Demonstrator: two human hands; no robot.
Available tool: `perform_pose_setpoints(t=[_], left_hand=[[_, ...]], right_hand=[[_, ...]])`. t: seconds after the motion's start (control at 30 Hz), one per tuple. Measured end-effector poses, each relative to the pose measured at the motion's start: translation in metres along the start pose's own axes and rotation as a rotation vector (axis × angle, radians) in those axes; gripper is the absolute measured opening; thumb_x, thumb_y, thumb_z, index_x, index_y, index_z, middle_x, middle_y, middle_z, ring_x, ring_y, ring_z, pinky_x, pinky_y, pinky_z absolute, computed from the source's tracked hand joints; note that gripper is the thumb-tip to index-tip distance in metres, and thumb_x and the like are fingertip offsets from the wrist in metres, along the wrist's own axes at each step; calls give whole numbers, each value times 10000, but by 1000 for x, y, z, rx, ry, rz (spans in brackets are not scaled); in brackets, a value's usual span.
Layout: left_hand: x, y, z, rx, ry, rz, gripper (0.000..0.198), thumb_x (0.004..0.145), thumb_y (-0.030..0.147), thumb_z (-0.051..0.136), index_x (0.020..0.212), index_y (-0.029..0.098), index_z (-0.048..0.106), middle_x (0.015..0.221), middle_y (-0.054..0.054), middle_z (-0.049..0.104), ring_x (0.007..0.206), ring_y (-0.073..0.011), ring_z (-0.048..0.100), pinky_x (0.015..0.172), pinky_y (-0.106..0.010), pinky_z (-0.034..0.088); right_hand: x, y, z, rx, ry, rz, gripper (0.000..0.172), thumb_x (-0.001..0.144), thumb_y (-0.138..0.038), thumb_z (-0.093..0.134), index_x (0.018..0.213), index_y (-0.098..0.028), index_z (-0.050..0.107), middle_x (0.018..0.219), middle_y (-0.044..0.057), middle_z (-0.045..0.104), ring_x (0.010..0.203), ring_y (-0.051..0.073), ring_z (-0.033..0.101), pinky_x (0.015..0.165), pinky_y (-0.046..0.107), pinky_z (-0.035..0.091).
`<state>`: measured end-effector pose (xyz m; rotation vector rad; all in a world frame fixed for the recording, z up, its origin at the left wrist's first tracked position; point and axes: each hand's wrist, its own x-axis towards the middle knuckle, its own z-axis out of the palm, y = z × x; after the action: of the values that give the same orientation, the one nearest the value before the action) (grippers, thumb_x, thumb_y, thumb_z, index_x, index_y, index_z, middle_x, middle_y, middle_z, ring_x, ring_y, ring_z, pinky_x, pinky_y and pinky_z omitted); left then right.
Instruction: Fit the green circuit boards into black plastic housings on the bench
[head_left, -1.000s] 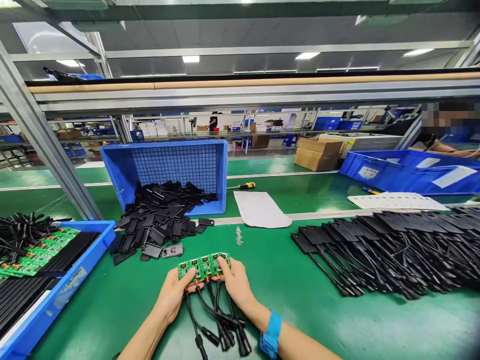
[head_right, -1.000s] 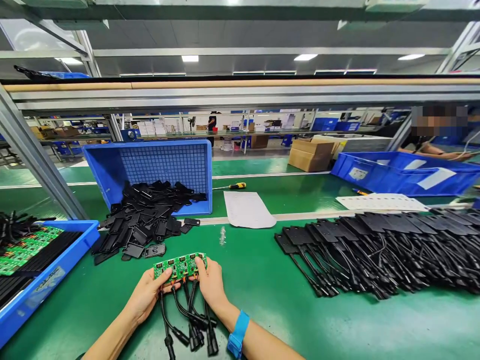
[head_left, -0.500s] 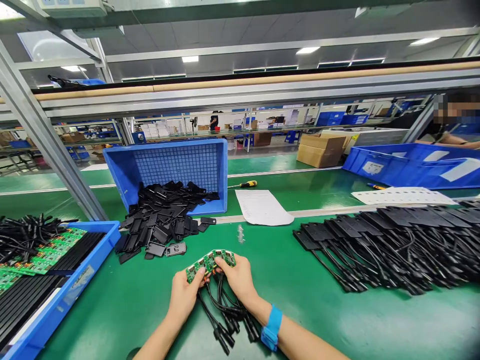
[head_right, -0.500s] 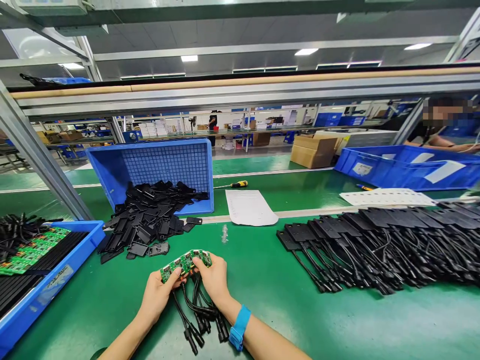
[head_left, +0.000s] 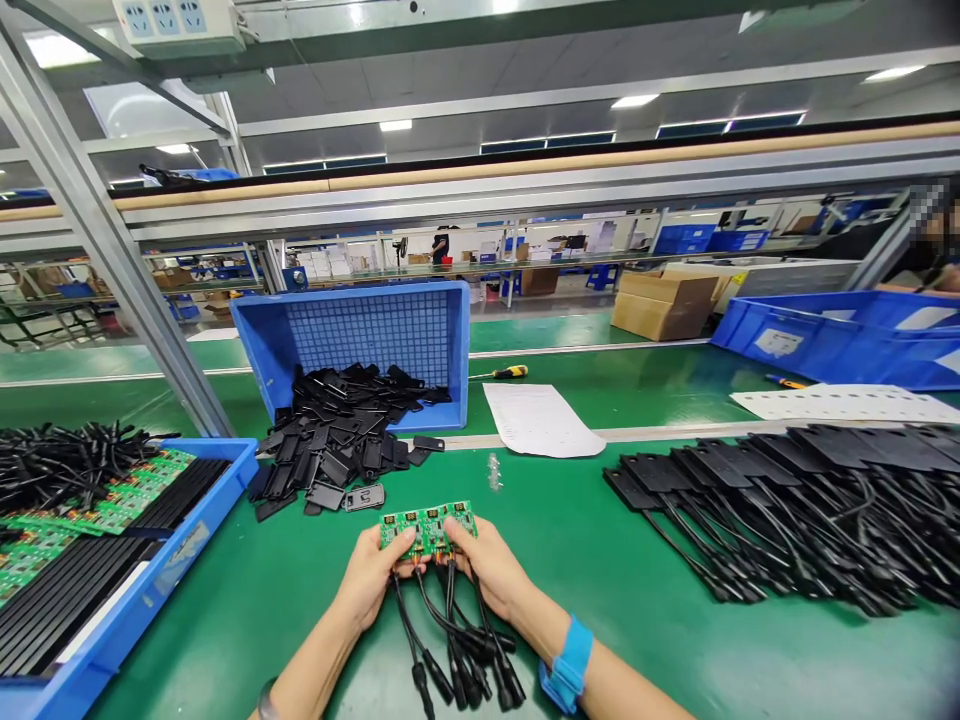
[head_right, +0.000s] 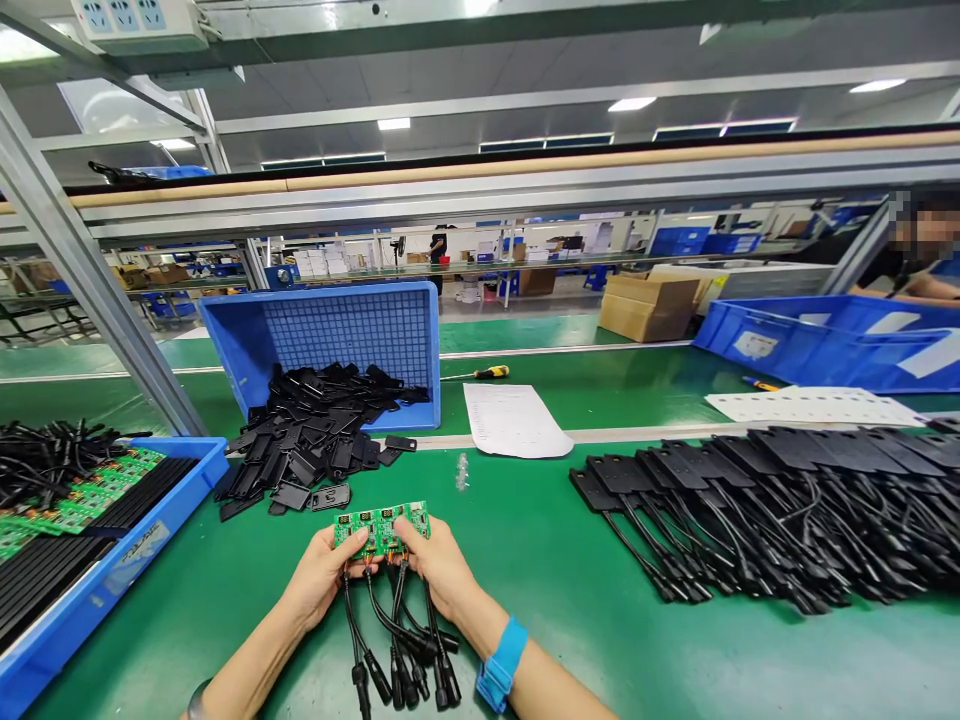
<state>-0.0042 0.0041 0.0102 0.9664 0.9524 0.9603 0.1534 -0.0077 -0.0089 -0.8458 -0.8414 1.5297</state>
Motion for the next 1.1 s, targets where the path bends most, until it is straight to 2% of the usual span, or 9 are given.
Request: perform_pose_setpoints(t=[0.13,0.3,0.37,0.5,0.57,0.67,0.77,0.9,1.1], left_hand=[[1,-8,1,171,2,72,436,627,497,768,797,101,704,737,-92,709,697,-214,659,654,-288,533],[2,-15,3,378,206,260,342,664,439,746,524,146,637,563,-41,641,645,-205,622,566,-225,477],[3,-13,4,300,190,209,328,651,443,757,584,138,659,603,-47,658,661,-204,630,584,-231,490],[3,-7,6,-3,74,-21,465,575,455,817,872,126,678,856,-86,709,716,-188,660,629,-263,535],[3,-5,7,-8,64,-28,512,546,441,840,913,131,665,869,-83,709,693,-166,657,595,-235,529],[3,-3,7,74,53,25,519,558,492,818,877,114,663,789,-71,703,635,-148,638,560,-218,516],[2,-1,4,123,10,-2,513,613,568,748,815,104,663,745,-71,694,636,-151,637,612,-242,526],[1,-2,2,214,-93,52,426,602,455,792,805,102,668,745,-89,700,681,-175,643,655,-248,510],[-1,-14,11,464,30,206,194,721,339,677,769,153,653,747,-85,706,726,-234,670,666,-281,518]], right_hand=[[-3,3,5,-250,141,-195,373,593,-456,818,698,-154,626,657,6,645,610,162,565,598,266,461],[-1,9,5,-371,247,-294,324,652,-436,769,659,-159,601,597,1,603,552,149,513,525,255,425],[-1,7,4,-328,262,-259,325,640,-437,775,686,-153,625,633,21,630,578,165,544,546,268,450],[-2,-1,3,-36,245,0,409,617,-468,783,834,-144,661,808,73,688,698,210,629,602,301,511],[-3,-3,4,9,174,58,427,636,-481,774,872,-145,658,849,81,694,741,221,644,615,307,518],[-4,0,7,-73,59,-29,423,597,-424,823,866,-141,659,840,67,703,754,217,642,685,315,508],[-3,5,7,-169,118,-142,403,554,-365,849,833,-146,658,814,44,704,735,202,623,710,307,487],[0,5,5,-229,153,-151,316,586,-349,809,773,-153,645,736,22,680,662,188,592,637,291,467],[4,8,0,-453,249,-287,181,638,-290,735,692,-151,631,639,10,633,594,166,526,562,266,411]])
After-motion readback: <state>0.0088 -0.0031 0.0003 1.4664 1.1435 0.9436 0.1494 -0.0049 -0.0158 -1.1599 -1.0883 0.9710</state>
